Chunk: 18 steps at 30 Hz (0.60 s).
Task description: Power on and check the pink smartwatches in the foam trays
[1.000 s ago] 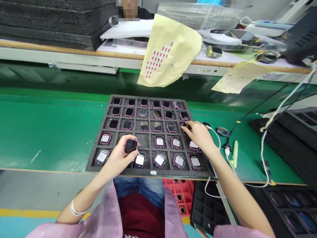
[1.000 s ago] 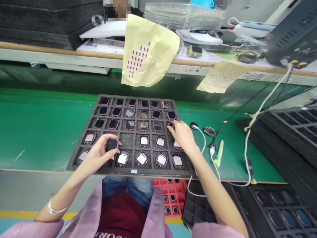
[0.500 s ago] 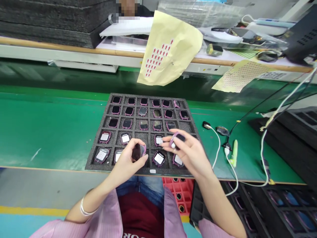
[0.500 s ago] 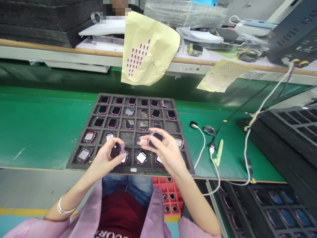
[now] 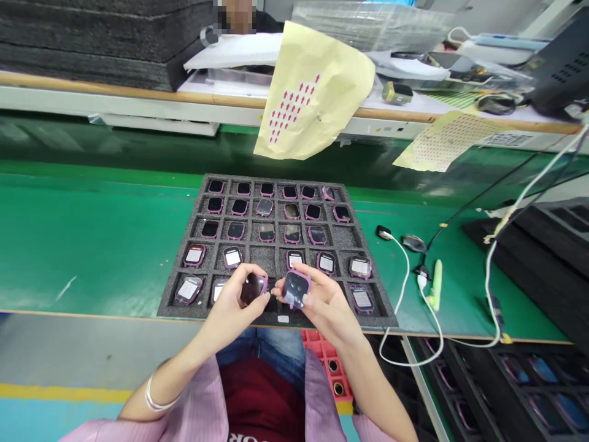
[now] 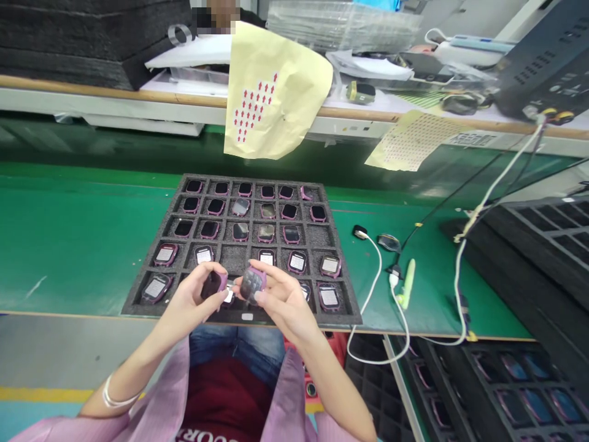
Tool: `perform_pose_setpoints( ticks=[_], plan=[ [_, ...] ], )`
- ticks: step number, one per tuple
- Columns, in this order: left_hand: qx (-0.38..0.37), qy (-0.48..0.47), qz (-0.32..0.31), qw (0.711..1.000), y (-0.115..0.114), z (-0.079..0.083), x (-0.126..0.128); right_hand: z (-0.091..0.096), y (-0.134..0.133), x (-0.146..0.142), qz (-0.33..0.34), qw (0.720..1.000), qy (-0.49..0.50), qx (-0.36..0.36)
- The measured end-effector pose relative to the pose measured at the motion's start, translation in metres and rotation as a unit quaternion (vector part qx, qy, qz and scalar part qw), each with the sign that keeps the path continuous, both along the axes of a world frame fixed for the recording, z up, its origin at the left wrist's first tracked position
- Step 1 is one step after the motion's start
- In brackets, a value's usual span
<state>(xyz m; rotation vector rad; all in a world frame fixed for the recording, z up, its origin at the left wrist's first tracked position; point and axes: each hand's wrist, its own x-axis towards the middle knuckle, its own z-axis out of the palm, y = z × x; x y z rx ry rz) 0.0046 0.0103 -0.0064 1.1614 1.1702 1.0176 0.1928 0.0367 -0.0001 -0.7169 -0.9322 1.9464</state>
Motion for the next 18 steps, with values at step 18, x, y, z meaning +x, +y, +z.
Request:
perform_pose_setpoints(
  ticks=[18],
  plan=[
    [0.042, 0.043, -0.005, 0.998, -0.0065, 0.0018, 0.0011, -0.0087, -0.0036, -0.0028, 0.028, 0.999, 0.032, -0.033]
  ],
)
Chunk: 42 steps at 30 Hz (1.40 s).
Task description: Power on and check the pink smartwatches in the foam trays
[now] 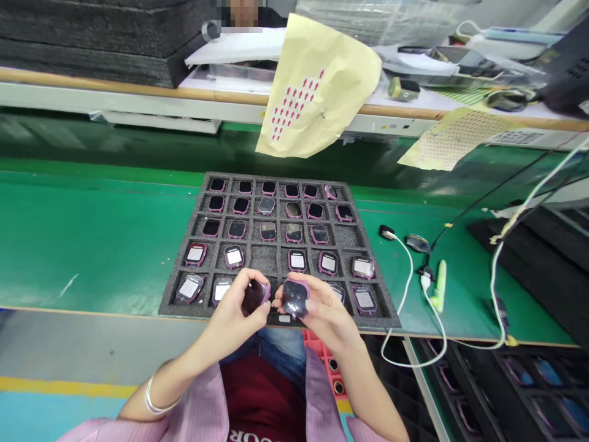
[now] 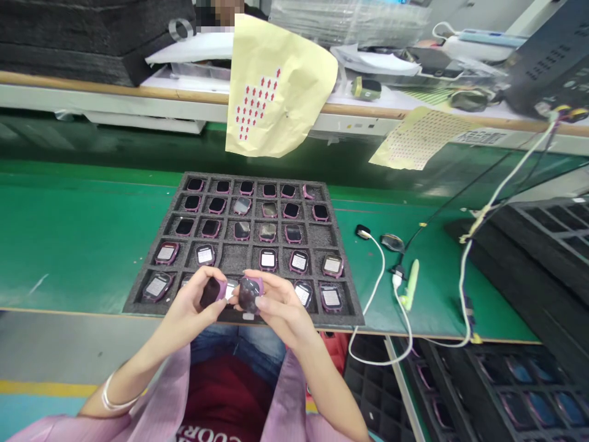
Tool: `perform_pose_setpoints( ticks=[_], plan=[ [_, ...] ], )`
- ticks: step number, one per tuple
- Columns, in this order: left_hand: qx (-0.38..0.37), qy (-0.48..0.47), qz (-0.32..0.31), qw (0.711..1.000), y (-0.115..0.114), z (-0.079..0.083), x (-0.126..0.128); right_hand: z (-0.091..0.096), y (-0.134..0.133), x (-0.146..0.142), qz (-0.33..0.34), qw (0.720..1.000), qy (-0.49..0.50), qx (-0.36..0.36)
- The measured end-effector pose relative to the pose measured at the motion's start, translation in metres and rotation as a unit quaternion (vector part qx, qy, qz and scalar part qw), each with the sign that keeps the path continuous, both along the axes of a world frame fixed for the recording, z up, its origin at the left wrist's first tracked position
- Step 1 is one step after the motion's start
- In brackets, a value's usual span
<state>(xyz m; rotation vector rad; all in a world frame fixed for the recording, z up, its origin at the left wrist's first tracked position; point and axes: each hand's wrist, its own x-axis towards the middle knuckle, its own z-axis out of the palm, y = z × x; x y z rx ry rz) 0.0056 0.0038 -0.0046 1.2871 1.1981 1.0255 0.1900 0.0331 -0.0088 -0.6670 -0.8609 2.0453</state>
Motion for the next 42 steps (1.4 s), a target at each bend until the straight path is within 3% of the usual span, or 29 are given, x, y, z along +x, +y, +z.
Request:
perform_pose_setpoints(
  ticks=[11, 16, 19, 42],
  plan=[
    [0.036, 0.028, 0.024, 0.999, 0.0017, 0.0004, 0.0028, -0.0018, -0.0009, 0.0011, -0.036, 0.999, -0.032, 0.003],
    [0.022, 0.035, -0.029, 0.999, 0.0012, -0.0011, 0.0011, -0.0024, -0.0018, 0.0049, -0.047, 0.997, -0.057, 0.026],
    [0.025, 0.029, -0.019, 0.999, 0.0013, -0.0015, -0.0001, -0.0015, -0.0025, 0.0070, -0.067, 0.994, -0.068, 0.044],
    [0.038, -0.007, 0.000, 0.999, -0.0002, -0.0015, -0.0019, 0.0038, -0.0044, 0.0074, -0.053, 0.995, -0.037, 0.080]
  ],
)
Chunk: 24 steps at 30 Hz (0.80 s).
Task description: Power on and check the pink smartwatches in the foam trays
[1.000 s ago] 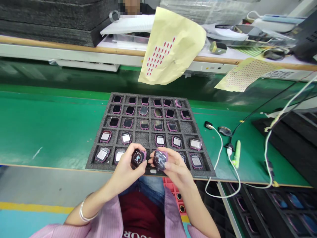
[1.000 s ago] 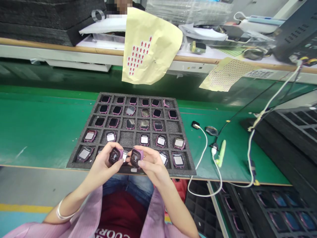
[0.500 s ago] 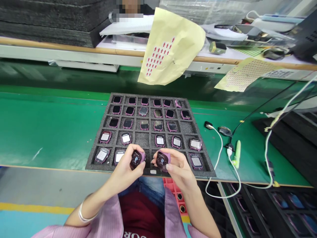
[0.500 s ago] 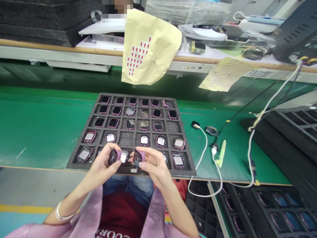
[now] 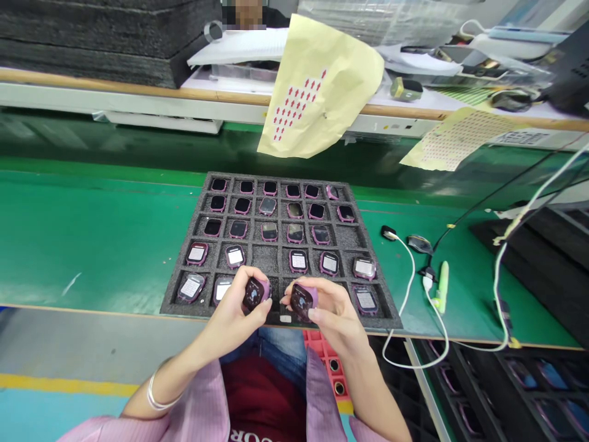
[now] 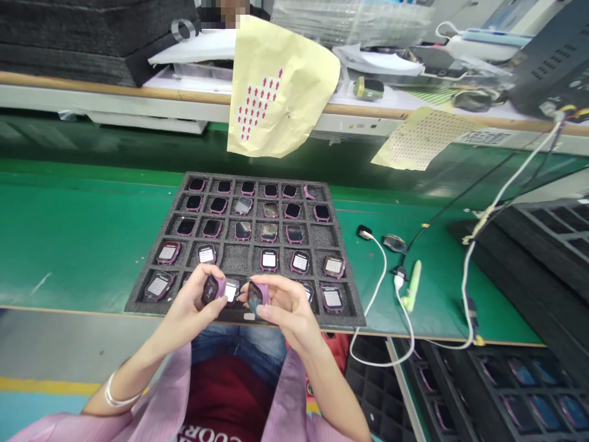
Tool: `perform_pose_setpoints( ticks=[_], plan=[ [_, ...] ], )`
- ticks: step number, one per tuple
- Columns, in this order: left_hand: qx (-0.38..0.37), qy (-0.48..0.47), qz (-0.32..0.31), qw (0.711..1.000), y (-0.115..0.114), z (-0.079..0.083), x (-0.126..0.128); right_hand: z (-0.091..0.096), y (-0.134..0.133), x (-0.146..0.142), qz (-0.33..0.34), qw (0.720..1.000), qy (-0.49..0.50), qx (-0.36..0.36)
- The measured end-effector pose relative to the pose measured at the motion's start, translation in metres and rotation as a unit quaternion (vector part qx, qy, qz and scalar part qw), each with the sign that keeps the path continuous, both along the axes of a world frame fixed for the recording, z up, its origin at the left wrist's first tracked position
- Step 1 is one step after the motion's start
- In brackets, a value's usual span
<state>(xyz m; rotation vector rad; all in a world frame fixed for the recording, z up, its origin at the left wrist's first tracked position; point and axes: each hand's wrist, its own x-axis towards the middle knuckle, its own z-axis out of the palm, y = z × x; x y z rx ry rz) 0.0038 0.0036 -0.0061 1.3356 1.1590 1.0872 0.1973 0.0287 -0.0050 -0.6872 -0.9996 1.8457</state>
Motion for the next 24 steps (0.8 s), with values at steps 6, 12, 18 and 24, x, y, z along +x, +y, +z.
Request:
perform_pose_setpoints(
  ticks=[6, 12, 18, 24],
  plan=[
    [0.008, 0.012, 0.003, 1.000, 0.0016, -0.0032, -0.0004, 0.0014, -0.0006, -0.0008, -0.016, 1.000, -0.012, -0.007],
    [-0.018, -0.011, 0.001, 1.000, -0.0011, -0.0055, -0.0018, 0.0057, -0.0040, -0.0010, -0.021, 0.999, -0.016, 0.027],
    [-0.061, -0.063, 0.007, 0.996, 0.0010, -0.0051, -0.0003, 0.0065, -0.0051, -0.0002, -0.033, 0.998, -0.039, 0.032],
    [-0.027, -0.091, 0.021, 0.995, -0.0036, 0.0027, -0.0020, 0.0070, -0.0077, 0.0027, -0.011, 0.999, -0.014, 0.040]
  ],
)
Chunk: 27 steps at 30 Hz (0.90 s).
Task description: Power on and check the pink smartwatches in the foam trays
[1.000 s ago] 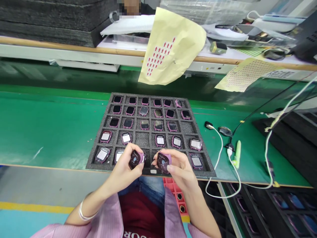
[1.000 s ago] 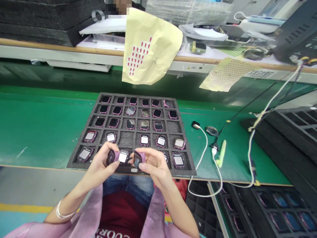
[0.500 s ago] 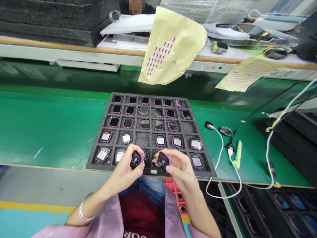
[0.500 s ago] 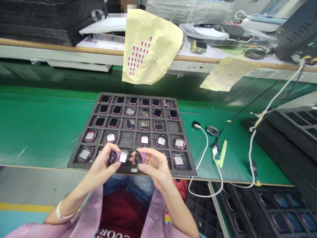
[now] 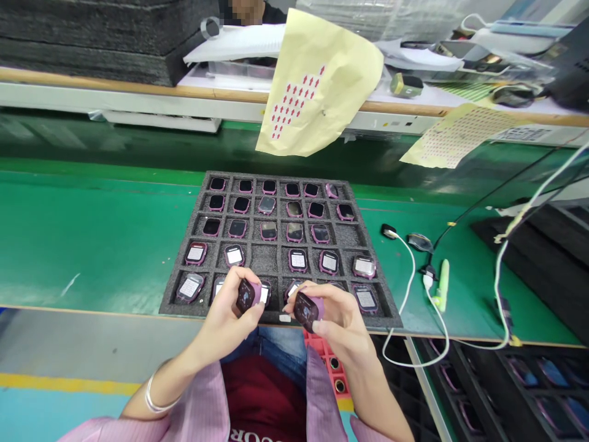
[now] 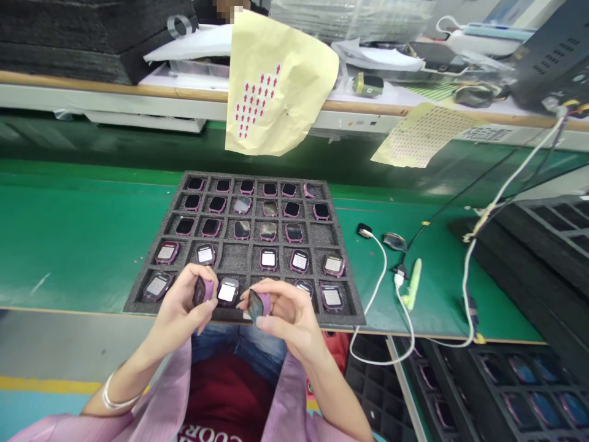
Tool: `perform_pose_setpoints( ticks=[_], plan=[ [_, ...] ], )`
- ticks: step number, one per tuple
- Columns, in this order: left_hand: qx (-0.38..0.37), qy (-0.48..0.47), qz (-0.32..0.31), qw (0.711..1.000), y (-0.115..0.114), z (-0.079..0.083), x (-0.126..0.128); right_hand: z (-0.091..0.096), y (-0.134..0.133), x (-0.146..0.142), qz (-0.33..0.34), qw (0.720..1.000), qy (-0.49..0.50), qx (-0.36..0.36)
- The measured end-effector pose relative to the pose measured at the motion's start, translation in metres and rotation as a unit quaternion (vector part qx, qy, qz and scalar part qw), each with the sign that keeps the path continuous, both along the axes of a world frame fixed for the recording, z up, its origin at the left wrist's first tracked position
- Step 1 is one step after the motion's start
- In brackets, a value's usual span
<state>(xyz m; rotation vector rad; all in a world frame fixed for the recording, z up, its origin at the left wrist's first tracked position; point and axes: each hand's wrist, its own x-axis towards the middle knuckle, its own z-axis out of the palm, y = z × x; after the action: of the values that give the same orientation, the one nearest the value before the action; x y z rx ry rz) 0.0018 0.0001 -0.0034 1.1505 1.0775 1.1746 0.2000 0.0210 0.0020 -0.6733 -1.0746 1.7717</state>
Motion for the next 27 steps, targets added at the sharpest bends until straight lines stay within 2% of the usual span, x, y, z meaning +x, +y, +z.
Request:
perform_pose_setpoints(
  ticks=[3, 5, 9, 16, 22, 27],
  plan=[
    [0.028, -0.017, 0.018, 0.999, -0.002, 0.001, 0.000, 0.001, 0.000, -0.001, -0.004, 1.000, -0.003, -0.003],
    [0.017, -0.013, 0.019, 1.000, -0.002, 0.001, 0.001, 0.001, 0.002, -0.001, -0.004, 1.000, -0.017, -0.018],
    [-0.037, -0.015, -0.031, 0.999, 0.000, 0.000, 0.002, -0.001, 0.005, -0.003, 0.015, 0.999, -0.031, -0.040],
    [-0.053, -0.111, -0.083, 0.989, 0.003, -0.007, -0.005, -0.001, 0.003, -0.004, -0.013, 0.994, 0.000, -0.105],
    [-0.063, -0.093, -0.088, 0.990, 0.000, -0.006, -0.007, -0.007, -0.003, -0.006, -0.040, 0.995, 0.021, -0.085],
    [-0.049, -0.083, -0.074, 0.993, -0.001, 0.000, -0.001, -0.013, -0.005, -0.008, -0.058, 0.995, -0.016, -0.075]
  ],
)
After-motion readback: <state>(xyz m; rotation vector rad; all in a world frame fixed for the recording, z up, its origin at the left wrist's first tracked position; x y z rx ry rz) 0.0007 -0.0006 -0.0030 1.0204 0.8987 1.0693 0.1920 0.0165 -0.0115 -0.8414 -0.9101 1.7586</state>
